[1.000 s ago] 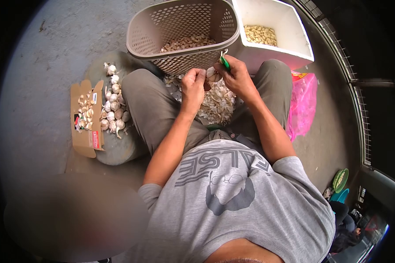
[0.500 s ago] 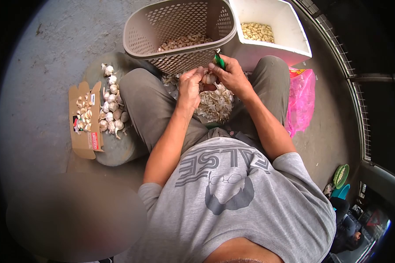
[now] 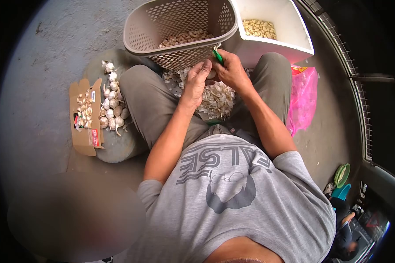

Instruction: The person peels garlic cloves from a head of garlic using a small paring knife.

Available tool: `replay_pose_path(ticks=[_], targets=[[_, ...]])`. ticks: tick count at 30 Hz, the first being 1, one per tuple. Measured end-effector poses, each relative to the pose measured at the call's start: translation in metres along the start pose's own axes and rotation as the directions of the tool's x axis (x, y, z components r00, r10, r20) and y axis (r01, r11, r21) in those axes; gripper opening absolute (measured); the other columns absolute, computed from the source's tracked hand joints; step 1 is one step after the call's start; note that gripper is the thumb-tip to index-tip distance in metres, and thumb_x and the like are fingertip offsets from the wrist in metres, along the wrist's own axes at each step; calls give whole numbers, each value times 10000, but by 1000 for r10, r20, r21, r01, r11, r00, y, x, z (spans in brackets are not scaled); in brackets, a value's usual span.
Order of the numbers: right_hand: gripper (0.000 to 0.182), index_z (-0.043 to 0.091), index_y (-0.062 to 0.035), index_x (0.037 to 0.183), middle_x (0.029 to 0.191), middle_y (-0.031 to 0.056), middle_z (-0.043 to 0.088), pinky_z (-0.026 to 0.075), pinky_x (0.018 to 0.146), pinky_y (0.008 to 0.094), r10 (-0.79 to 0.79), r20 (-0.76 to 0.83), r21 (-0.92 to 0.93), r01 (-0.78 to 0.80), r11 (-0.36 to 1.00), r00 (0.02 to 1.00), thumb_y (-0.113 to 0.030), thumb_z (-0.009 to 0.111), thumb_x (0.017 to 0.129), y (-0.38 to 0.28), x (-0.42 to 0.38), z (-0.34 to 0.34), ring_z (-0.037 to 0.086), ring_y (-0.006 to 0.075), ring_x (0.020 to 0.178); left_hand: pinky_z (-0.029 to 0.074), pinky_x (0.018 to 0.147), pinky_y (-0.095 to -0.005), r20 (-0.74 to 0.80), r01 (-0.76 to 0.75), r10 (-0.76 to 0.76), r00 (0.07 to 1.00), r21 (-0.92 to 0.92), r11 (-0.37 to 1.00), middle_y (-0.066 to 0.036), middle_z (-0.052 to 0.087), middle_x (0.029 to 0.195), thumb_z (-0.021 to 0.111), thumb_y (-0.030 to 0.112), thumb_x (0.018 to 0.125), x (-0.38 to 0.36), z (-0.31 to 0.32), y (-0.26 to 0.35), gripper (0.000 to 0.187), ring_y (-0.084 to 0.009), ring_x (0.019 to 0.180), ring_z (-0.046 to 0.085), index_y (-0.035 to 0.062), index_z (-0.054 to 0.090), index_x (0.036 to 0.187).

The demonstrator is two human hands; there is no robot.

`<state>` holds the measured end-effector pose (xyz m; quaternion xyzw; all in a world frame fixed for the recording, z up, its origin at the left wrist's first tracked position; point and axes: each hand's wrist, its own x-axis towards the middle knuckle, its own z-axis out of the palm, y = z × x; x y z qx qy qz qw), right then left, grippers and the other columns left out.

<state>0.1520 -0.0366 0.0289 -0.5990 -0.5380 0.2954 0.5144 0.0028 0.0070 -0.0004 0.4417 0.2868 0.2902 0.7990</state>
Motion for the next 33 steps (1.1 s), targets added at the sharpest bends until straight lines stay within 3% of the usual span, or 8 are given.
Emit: replay_pose_path(ticks=[4,10,15,18,22,23,29,33], targets=[[208,647,2,961,722,48,647,500,586,305,206,52,273,-212,938,977,-193,676,1026,-6,-2,2,594,104,647,594,749,-340,-54,-63,54,997,-165,984,-11,686,959,559,469,1065,0,10,3,422,-120,856,673,78,683,1162],[211,546,-70,937,669,-47,519,371,419,237,208,-120,521,-117,846,971,-210,668,1037,-3,8,-7,471,42,475,603,706,-414,-137,37,-96,986,-379,925,-58,697,921,506,517,1068,11,-20,-10,480,-208,765,693,67,676,1057],[405,614,32,1247,1167,218,656,516,933,417,-130,-75,-168,116,979,989,-164,769,929,8,1,-12,650,355,1084,577,717,-407,-209,86,-162,964,-334,939,-64,688,921,470,582,1063,9,-17,-6,555,-213,768,680,60,658,1046],[432,619,27,1190,924,240,683,544,784,434,-13,78,-85,20,996,997,-269,787,924,-14,-12,4,693,391,874,565,785,-395,-163,62,-123,979,-334,940,-58,682,972,440,580,1074,6,-14,-6,553,-198,864,673,71,656,1059],[496,620,34,1126,742,202,663,528,640,413,33,133,-224,-2,975,991,-361,814,896,-14,-9,6,629,329,644,531,885,-366,0,73,-79,997,-400,914,-45,675,1068,396,561,1093,1,-6,-2,545,-168,986,648,85,660,1072],[449,624,37,1109,678,175,632,510,596,398,3,142,-218,28,976,990,-326,802,914,-11,-7,4,592,286,594,528,708,-302,-81,52,-87,993,-362,931,-30,687,996,447,582,1073,4,-1,-4,543,-141,877,661,84,663,1109],[180,642,31,1108,796,184,663,523,687,358,-92,107,-39,97,995,990,-72,679,966,5,-4,-2,630,176,723,490,609,-306,-42,70,-98,994,-439,896,-28,674,873,513,495,1075,4,-16,-7,433,-162,729,622,94,665,1020],[230,659,37,1109,921,131,679,514,791,334,73,29,19,-73,997,997,-152,701,985,-5,-4,-1,636,162,891,501,647,-319,-41,65,-90,995,-419,906,-24,666,903,478,512,1084,4,-9,-9,466,-177,761,616,86,665,1070]])
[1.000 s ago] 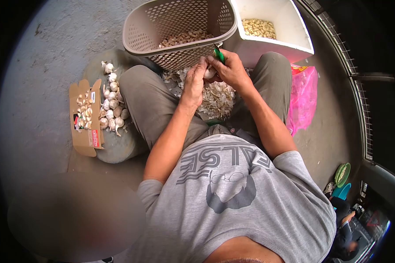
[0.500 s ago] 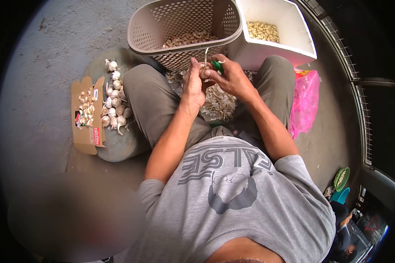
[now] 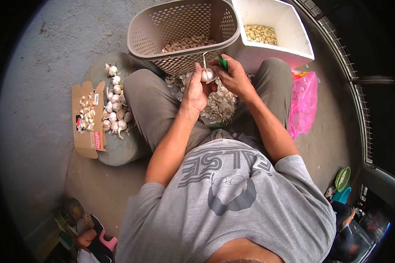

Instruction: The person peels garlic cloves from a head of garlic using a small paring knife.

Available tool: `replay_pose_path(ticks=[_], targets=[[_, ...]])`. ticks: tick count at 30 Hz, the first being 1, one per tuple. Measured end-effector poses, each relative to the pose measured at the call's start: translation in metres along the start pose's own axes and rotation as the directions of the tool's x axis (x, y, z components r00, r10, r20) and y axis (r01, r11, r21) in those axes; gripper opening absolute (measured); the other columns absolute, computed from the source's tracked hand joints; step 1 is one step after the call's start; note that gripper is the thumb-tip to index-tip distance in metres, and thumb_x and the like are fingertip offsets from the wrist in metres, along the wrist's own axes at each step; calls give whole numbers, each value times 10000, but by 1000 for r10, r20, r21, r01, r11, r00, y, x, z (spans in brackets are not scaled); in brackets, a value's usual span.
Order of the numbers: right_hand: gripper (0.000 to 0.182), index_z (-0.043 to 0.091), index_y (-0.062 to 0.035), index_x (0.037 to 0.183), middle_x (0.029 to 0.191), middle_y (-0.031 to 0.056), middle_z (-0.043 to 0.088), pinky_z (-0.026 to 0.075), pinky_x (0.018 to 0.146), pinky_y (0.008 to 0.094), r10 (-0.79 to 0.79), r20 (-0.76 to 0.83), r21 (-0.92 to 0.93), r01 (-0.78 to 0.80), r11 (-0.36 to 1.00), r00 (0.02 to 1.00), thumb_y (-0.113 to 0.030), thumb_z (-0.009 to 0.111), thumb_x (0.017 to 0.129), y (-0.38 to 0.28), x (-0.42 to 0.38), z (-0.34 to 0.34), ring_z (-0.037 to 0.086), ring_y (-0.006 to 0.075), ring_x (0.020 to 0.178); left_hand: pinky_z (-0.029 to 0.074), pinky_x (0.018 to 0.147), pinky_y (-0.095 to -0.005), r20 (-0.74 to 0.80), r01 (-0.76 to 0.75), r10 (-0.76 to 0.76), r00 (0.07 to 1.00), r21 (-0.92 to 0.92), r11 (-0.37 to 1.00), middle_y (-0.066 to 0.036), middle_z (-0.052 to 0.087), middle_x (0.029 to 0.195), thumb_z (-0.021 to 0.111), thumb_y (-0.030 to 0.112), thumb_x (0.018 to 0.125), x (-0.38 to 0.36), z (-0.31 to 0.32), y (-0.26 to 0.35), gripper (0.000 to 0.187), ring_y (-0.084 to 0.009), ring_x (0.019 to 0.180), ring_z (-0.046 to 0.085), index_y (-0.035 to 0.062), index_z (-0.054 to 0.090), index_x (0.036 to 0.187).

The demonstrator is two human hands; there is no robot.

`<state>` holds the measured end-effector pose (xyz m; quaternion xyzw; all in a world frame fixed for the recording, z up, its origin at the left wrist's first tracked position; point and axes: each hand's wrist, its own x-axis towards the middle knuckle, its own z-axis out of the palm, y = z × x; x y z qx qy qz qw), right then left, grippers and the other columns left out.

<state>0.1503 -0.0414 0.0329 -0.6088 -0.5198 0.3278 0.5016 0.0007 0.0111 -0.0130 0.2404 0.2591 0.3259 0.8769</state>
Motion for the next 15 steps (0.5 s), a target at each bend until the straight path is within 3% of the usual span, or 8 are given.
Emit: replay_pose_path(ticks=[3,4,7,8,9,11,14,15], targets=[[305,644,23,1120,888,203,684,539,757,412,-277,35,-191,279,941,960,-209,741,948,-3,-5,5,684,382,844,526,745,-303,-5,-1,1,1000,-32,999,-9,665,954,459,536,1082,1,0,0,480,-148,836,635,98,654,1070],[406,631,21,1129,909,211,688,540,761,443,-274,70,-255,282,925,959,-309,765,935,-8,-9,6,675,435,875,527,765,-299,-39,-31,30,999,-24,999,-7,667,966,455,541,1082,0,0,-1,483,-137,852,636,100,652,1066],[407,623,13,1155,884,211,685,545,765,431,-128,196,-285,182,941,972,-305,760,942,-9,-9,6,679,410,851,532,679,-302,-36,-21,23,999,36,999,-5,652,889,475,573,1063,0,-4,-1,496,-112,781,630,108,641,1018],[352,641,21,1093,832,206,683,537,724,410,74,267,-156,-33,987,961,-280,752,947,-11,-7,3,692,362,805,526,644,-303,34,-4,2,999,84,996,-6,644,862,485,577,1059,-2,-11,4,496,-113,750,624,109,639,1011],[320,644,22,1063,807,193,679,529,703,401,46,253,-92,-23,995,966,-261,746,953,-12,-6,2,690,326,780,520,610,-304,102,8,-22,995,132,991,-7,636,835,495,582,1054,-4,-11,8,496,-115,720,617,109,638,1004],[263,650,25,1002,758,167,672,512,662,384,-9,219,35,1,999,976,-222,732,965,-13,-6,1,686,255,731,500,561,-306,11,-19,18,1000,150,989,-12,617,794,506,584,1050,-5,-6,8,500,-125,673,598,105,635,996],[214,653,21,944,738,120,671,500,641,349,-180,-44,-15,179,984,983,-183,696,993,18,4,6,655,162,720,486,541,-304,-63,-61,72,995,158,986,-19,610,791,501,585,1053,-5,4,1,512,-135,654,584,92,633,1003],[215,651,21,943,744,124,674,506,652,348,-46,-39,37,47,998,998,-183,687,1000,14,3,5,658,163,730,484,543,-303,-79,-76,89,993,157,985,-21,611,799,496,584,1056,-6,6,-2,518,-137,657,582,88,633,1008]])
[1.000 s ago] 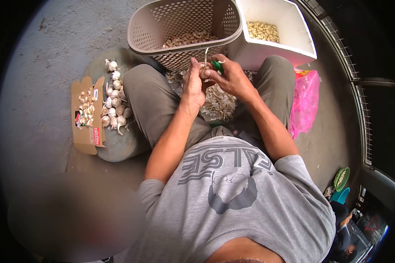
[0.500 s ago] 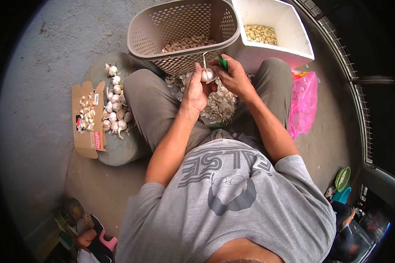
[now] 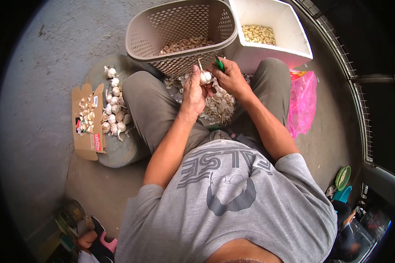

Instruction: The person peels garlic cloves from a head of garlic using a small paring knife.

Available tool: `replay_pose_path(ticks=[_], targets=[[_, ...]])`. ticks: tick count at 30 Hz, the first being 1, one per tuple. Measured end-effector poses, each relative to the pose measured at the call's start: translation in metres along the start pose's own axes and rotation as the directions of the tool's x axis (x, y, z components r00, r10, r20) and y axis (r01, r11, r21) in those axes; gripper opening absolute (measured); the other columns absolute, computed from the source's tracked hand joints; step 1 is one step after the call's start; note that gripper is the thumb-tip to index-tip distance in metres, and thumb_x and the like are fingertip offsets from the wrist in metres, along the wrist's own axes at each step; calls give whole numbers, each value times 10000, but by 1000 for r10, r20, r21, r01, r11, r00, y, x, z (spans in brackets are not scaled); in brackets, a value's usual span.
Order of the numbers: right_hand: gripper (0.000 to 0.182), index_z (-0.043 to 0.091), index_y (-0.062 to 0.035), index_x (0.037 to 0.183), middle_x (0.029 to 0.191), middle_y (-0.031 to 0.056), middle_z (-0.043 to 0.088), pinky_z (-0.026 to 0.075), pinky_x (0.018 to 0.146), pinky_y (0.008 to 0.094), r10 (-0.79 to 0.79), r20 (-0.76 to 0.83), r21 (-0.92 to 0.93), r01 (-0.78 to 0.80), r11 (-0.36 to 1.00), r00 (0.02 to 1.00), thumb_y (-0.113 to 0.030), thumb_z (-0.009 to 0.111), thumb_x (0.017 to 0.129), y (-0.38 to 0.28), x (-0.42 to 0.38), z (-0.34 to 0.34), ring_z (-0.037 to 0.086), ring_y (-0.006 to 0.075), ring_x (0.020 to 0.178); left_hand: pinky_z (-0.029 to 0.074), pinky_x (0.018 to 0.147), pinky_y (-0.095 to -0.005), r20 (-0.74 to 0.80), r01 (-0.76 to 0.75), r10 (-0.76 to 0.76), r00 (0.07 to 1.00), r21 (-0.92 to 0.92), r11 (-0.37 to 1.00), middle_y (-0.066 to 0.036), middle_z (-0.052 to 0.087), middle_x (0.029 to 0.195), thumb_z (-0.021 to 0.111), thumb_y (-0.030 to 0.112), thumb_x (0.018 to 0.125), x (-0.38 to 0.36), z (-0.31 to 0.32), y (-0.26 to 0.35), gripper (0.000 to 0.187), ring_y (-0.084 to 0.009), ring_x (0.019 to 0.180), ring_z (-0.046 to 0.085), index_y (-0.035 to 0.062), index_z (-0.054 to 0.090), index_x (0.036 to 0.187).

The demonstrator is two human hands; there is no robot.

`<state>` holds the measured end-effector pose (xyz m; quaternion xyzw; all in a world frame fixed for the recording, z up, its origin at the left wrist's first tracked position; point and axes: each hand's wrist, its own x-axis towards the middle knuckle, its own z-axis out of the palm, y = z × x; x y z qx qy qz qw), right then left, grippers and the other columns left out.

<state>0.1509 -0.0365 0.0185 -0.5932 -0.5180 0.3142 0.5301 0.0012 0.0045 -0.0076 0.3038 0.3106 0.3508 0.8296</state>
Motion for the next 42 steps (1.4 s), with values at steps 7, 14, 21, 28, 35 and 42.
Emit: replay_pose_path(ticks=[7,14,21,28,35,42], targets=[[335,577,15,970,749,177,682,526,615,398,-103,68,-241,116,964,992,-299,683,1017,-20,-7,4,671,192,675,527,602,-304,18,-47,48,999,-33,998,-22,634,849,430,585,1076,9,1,-7,518,-134,683,599,108,632,1068],[204,596,20,948,728,145,650,512,661,367,54,43,-37,-52,998,998,-153,695,990,4,6,2,634,153,706,509,511,-324,68,166,-157,985,-147,975,-25,569,683,442,578,1075,0,-2,9,505,-152,544,553,105,617,1043],[372,638,17,1104,1006,186,677,536,777,423,-137,59,-137,144,980,989,-262,791,912,-20,-6,4,675,324,861,595,687,-367,56,164,-155,986,-271,948,-40,675,905,413,569,1085,7,0,3,509,-176,780,681,106,620,1123],[481,651,34,1178,1043,109,639,532,800,375,-58,158,-4,60,998,986,-299,832,881,0,2,4,650,234,895,607,738,-381,209,78,-50,977,-129,989,-56,696,1033,390,530,1103,8,-17,-3,496,-204,867,711,94,616,1177],[396,665,31,1096,869,21,663,511,676,293,114,160,11,-118,993,981,-300,805,929,-16,-2,2,577,77,798,597,622,-294,43,-71,74,996,-61,996,-65,667,972,476,478,1093,-1,3,5,429,-160,761,692,73,566,1199],[291,633,-1,1184,976,86,617,517,714,313,283,98,100,-293,951,954,-101,708,922,-13,4,-18,612,203,825,592,734,-418,100,0,14,995,-136,991,-92,664,1006,525,293,1092,-2,-4,9,226,-260,851,711,74,569,1127]])
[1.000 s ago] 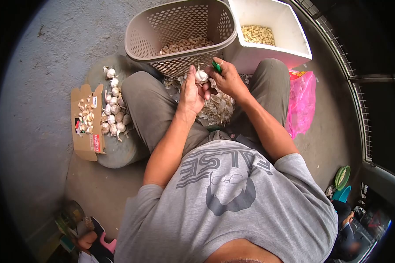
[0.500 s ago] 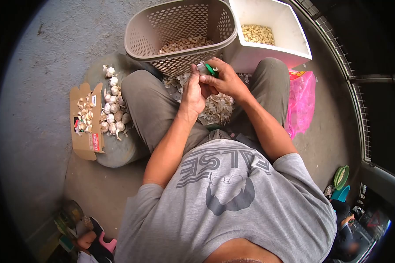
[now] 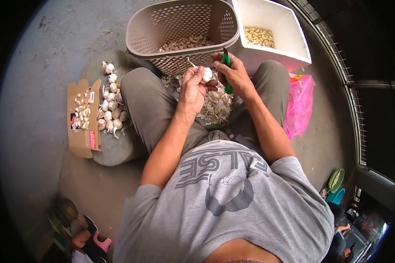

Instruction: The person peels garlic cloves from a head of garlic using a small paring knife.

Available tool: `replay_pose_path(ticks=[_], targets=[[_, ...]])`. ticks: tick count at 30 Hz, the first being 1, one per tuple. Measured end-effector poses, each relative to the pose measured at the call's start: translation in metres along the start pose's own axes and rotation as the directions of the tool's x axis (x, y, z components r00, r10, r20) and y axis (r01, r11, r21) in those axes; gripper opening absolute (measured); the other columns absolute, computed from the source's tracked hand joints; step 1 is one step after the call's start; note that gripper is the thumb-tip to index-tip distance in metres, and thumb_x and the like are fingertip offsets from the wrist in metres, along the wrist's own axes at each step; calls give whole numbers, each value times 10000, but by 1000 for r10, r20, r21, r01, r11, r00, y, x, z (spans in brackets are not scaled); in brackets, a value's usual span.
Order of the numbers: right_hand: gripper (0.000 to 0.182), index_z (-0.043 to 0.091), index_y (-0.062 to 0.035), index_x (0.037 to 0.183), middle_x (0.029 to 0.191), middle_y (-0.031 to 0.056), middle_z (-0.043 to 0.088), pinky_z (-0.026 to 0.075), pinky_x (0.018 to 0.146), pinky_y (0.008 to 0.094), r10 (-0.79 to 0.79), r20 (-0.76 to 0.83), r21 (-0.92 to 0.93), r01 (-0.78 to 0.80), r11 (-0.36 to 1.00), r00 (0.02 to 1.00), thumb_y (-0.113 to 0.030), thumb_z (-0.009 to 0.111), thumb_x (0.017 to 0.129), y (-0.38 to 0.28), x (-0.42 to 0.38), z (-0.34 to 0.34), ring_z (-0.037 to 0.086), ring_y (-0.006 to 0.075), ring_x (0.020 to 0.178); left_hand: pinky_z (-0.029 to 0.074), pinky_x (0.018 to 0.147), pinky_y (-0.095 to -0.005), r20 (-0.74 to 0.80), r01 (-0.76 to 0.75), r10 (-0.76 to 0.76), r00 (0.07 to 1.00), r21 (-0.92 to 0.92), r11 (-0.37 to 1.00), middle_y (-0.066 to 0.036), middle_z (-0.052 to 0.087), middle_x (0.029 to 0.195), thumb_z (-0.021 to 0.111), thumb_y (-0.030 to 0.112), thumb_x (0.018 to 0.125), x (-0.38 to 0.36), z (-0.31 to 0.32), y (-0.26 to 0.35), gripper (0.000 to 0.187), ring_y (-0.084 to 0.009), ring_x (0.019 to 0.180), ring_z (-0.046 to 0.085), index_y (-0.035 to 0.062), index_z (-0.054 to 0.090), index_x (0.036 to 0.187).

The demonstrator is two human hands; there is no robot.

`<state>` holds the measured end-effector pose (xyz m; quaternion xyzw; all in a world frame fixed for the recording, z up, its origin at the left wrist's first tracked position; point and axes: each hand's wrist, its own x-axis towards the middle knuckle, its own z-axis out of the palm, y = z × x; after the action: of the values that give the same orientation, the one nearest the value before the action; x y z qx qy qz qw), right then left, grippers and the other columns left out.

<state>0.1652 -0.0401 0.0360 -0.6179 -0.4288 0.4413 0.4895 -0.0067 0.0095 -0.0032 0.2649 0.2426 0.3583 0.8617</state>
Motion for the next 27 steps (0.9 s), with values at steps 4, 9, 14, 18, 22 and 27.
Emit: replay_pose_path(ticks=[4,9,14,18,22,27], targets=[[477,554,31,1283,1306,240,527,546,889,406,-344,-35,-599,256,759,938,-32,719,839,10,0,-4,621,388,1073,584,754,-456,-73,-52,50,996,-35,998,-112,647,1039,540,249,1079,3,-5,2,182,-313,866,708,72,561,1117],[427,525,37,1282,1159,230,578,567,854,395,-63,32,103,59,993,997,-47,716,910,-3,-2,-18,648,349,1038,584,770,-476,-99,-70,62,993,-86,994,-132,641,1060,556,206,1052,3,-8,7,169,-351,887,702,59,569,1136],[326,570,19,1272,1027,102,601,479,553,314,-172,12,-204,171,964,985,-207,634,1045,14,2,-15,589,145,660,589,803,-483,-73,-43,36,997,-93,995,-126,645,1078,552,189,1046,7,-13,2,202,-324,927,691,40,586,1178],[249,597,19,1221,885,129,634,503,655,378,88,175,-200,-52,978,981,-163,606,1050,-16,-13,2,608,207,712,597,860,-463,-92,-101,96,991,-48,994,-86,654,1087,536,158,1056,4,-3,4,193,-233,966,676,45,591,1201],[202,627,20,1148,884,205,686,526,700,453,-295,158,-344,332,878,942,-118,626,1002,-12,-17,12,675,360,765,604,870,-421,-94,-115,114,989,-5,993,-45,661,1066,573,178,1065,4,-3,5,137,-160,964,665,70,598,1146],[197,645,13,1112,952,239,702,531,744,509,-305,227,-555,380,740,925,-125,641,972,-19,-22,10,668,460,899,601,837,-370,-132,-143,152,980,72,987,-35,660,1045,627,257,1056,7,-7,4,182,-140,942,656,82,590,1088]])
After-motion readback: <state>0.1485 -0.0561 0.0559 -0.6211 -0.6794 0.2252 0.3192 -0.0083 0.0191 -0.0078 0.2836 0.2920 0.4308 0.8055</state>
